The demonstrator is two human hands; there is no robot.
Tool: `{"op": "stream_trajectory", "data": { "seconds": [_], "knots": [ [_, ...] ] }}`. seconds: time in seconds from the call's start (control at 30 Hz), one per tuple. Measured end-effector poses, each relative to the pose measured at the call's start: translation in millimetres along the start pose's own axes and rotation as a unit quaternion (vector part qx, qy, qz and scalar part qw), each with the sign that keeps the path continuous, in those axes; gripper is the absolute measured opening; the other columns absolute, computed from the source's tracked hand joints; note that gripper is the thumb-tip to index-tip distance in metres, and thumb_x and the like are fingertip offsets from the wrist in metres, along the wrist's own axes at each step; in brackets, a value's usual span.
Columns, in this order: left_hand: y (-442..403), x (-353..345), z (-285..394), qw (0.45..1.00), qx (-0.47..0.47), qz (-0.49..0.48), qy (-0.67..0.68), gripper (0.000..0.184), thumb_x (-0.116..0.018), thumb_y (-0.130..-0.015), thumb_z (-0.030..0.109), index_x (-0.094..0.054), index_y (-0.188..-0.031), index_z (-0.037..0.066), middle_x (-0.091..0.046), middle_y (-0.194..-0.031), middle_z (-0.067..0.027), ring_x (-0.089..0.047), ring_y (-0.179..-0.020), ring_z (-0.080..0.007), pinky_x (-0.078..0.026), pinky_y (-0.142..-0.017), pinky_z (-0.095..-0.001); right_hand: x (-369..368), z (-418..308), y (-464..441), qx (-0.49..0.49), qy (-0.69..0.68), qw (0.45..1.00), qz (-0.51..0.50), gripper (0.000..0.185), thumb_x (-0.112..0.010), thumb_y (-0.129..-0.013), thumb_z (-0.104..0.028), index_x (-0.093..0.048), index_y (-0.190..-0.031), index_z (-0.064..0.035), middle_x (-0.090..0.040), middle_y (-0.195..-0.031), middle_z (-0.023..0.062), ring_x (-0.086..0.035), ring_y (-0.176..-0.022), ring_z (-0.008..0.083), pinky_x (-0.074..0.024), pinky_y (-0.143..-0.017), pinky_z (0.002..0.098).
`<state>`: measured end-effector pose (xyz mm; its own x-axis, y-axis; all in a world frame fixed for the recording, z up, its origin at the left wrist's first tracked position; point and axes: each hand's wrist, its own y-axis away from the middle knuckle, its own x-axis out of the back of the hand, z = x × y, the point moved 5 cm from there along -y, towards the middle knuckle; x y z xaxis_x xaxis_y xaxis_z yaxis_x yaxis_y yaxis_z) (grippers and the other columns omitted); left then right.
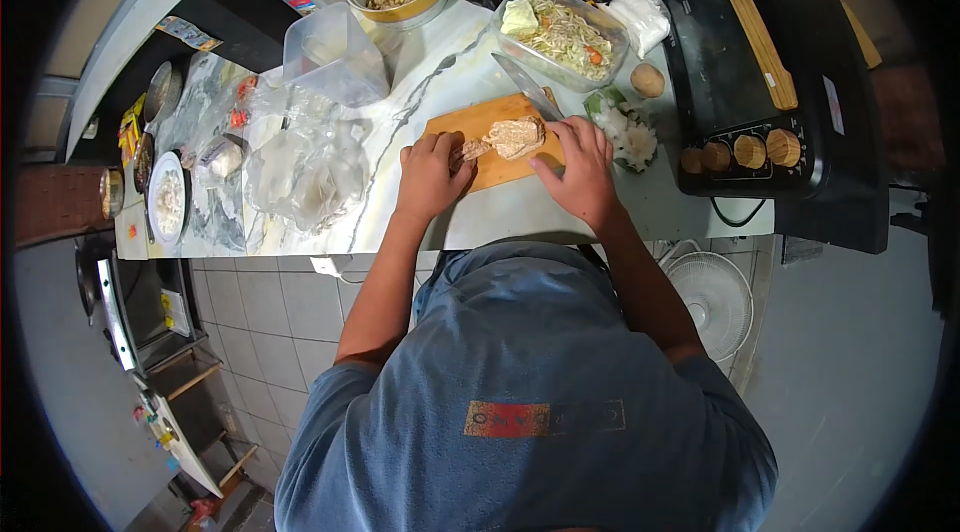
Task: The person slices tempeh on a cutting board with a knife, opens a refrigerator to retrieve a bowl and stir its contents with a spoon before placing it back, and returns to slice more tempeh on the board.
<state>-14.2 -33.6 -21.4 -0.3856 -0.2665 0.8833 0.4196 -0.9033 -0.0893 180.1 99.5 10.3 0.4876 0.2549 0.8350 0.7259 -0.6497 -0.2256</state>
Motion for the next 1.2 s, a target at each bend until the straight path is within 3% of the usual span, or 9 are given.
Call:
{"op": "stream_trajectory", "data": {
  "seconds": [0.03,0.23,0.37,0.57,0.63,0.87,1.07,1.13,1.2],
  "knots": [
    [1.6,2.5,1.9,0.999,-0.013,0.050,-0.001,0.033,-0.073,-0.080,0.029,-0.068,-0.104,0.007,-0.067,-0.095,-0.0093,-0.064,-0.090,-0.0291,-0.041,-0.083,-0.0423,-1.6,-0.7,1.1,-0.001,0.000,1.000,-0.003,0.056,-0.074,-0.082,-0.034,-0.056,-0.128,-0.0083,-0.050,-0.127,0.0099,-0.044,-0.122,0.0313,-0.0324,-0.102,0.0468],
    [-3.5,-0.2,-2.3,0.993,0.039,0.110,-0.019,0.030,-0.072,-0.080,0.031,-0.069,-0.089,0.002,-0.067,-0.077,-0.0147,-0.066,-0.068,-0.0326,-0.050,-0.066,-0.0441,-1.7,1.1,9.5,0.023,-0.037,0.998,0.042,0.056,-0.078,-0.079,-0.028,-0.056,-0.126,-0.0071,-0.050,-0.123,0.0118,-0.047,-0.118,0.0325,-0.0339,-0.101,0.0475],
    [-9.1,4.1,-4.7,0.992,0.054,0.115,0.022,0.031,-0.072,-0.080,0.031,-0.068,-0.086,0.001,-0.067,-0.076,-0.0161,-0.066,-0.066,-0.0333,-0.052,-0.064,-0.0445,-7.7,-0.8,12.0,0.003,-0.015,0.999,0.039,0.055,-0.079,-0.078,-0.028,-0.056,-0.124,-0.0077,-0.051,-0.122,0.0121,-0.048,-0.116,0.0335,-0.0342,-0.100,0.0484],
    [-11.5,1.7,-3.0,0.998,0.047,0.034,-0.007,0.034,-0.072,-0.080,0.031,-0.067,-0.096,0.002,-0.069,-0.079,-0.0163,-0.067,-0.070,-0.0344,-0.052,-0.069,-0.0452,-16.5,-7.7,18.0,-0.040,0.008,0.999,0.033,0.053,-0.078,-0.080,-0.031,-0.056,-0.124,-0.0100,-0.051,-0.124,0.0125,-0.047,-0.119,0.0333,-0.0326,-0.102,0.0493],
    [-12.1,0.3,-5.4,0.998,0.058,0.026,0.002,0.035,-0.071,-0.078,0.031,-0.065,-0.100,0.005,-0.070,-0.082,-0.0137,-0.067,-0.077,-0.0313,-0.047,-0.072,-0.0453,-16.9,-10.2,19.6,-0.063,0.018,0.997,0.032,0.053,-0.077,-0.080,-0.032,-0.057,-0.124,-0.0106,-0.051,-0.125,0.0125,-0.046,-0.120,0.0329,-0.0321,-0.102,0.0495],
    [-19.0,-4.6,-14.9,0.998,0.041,-0.037,0.034,0.038,-0.072,-0.075,0.029,-0.063,-0.104,0.006,-0.069,-0.086,-0.0131,-0.068,-0.079,-0.0307,-0.048,-0.073,-0.0450,-11.6,-13.3,33.9,-0.111,0.043,0.992,0.038,0.054,-0.077,-0.080,-0.035,-0.058,-0.124,-0.0106,-0.051,-0.126,0.0117,-0.045,-0.122,0.0322,-0.0310,-0.103,0.0498],
    [-17.3,-3.5,-11.4,0.997,0.041,-0.037,0.049,0.027,-0.072,-0.076,0.025,-0.065,-0.095,0.006,-0.068,-0.087,-0.0114,-0.067,-0.085,-0.0307,-0.047,-0.074,-0.0457,-4.9,-12.0,37.9,-0.143,0.036,0.989,0.032,0.052,-0.077,-0.080,-0.035,-0.060,-0.122,-0.0104,-0.051,-0.126,0.0116,-0.045,-0.122,0.0324,-0.0310,-0.103,0.0505],
    [-15.4,0.7,-6.6,0.999,0.016,0.014,0.025,0.027,-0.071,-0.078,0.027,-0.063,-0.088,0.003,-0.067,-0.080,-0.0138,-0.066,-0.073,-0.0335,-0.051,-0.068,-0.0458,-2.8,-8.9,35.8,-0.133,0.035,0.990,0.036,0.051,-0.077,-0.080,-0.035,-0.060,-0.122,-0.0105,-0.051,-0.125,0.0115,-0.045,-0.122,0.0325,-0.0311,-0.103,0.0509],
    [-10.5,-1.6,-5.6,0.999,0.028,0.018,0.010,0.027,-0.071,-0.079,0.027,-0.063,-0.088,0.003,-0.067,-0.081,-0.0145,-0.066,-0.074,-0.0341,-0.052,-0.068,-0.0461,-1.1,-3.9,31.7,-0.126,0.022,0.992,0.022,0.049,-0.076,-0.081,-0.034,-0.060,-0.122,-0.0110,-0.051,-0.125,0.0114,-0.046,-0.121,0.0327,-0.0312,-0.103,0.0509]
  ]
}}
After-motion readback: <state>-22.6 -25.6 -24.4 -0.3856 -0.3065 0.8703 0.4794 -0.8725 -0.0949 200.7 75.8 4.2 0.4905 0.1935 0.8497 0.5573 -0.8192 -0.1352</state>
